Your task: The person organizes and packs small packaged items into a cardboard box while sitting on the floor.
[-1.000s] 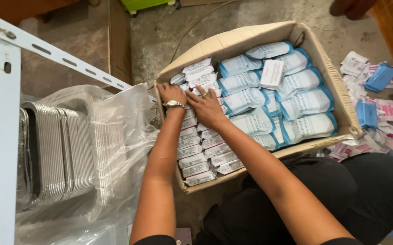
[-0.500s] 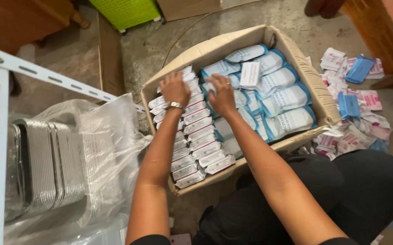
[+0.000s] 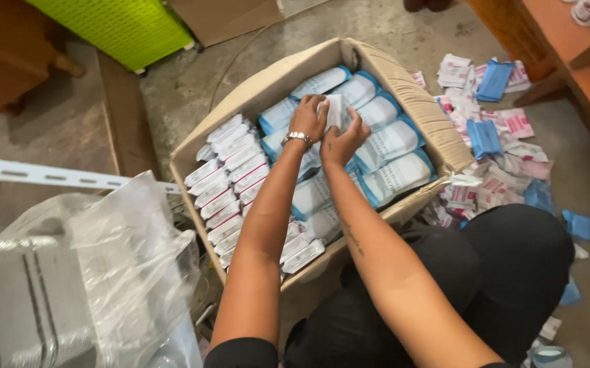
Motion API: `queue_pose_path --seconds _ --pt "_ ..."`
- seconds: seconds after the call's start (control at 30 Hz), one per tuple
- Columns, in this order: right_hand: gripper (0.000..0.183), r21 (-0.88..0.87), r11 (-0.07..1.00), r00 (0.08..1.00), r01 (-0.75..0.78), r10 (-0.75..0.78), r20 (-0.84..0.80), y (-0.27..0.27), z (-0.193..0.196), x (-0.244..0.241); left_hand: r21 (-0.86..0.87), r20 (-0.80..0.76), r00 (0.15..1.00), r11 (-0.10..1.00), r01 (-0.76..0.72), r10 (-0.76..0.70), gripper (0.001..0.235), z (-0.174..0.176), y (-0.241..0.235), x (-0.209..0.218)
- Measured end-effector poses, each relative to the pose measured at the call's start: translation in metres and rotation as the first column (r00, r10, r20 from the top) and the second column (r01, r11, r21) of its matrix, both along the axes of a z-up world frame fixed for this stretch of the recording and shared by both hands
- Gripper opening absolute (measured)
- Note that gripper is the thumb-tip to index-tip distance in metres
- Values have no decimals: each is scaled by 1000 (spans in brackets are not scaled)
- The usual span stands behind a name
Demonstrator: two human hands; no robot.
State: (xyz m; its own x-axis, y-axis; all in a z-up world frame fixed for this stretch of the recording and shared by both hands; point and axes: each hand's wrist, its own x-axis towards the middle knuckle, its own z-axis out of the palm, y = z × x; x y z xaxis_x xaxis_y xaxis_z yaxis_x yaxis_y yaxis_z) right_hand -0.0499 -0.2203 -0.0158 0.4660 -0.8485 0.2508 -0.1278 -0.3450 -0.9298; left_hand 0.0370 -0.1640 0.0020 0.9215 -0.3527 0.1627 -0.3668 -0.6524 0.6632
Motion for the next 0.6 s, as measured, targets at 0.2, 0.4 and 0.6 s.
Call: queue_pose_path --seconds 0.2,0.4,0.6 --pt "50 366 928 993 74 -34 -113 -4 -26 6 120 -71 994 988 95 -87 45 6 -31 19" --pt "48 223 969 994 108 -97 -58 1 -47 8 326 -162 985 940 101 -50 48 5 -45 20" --pt "35 304 946 993 114 -114 -18 3 -59 7 376 -65 995 922 90 -71 38 11 -34 15"
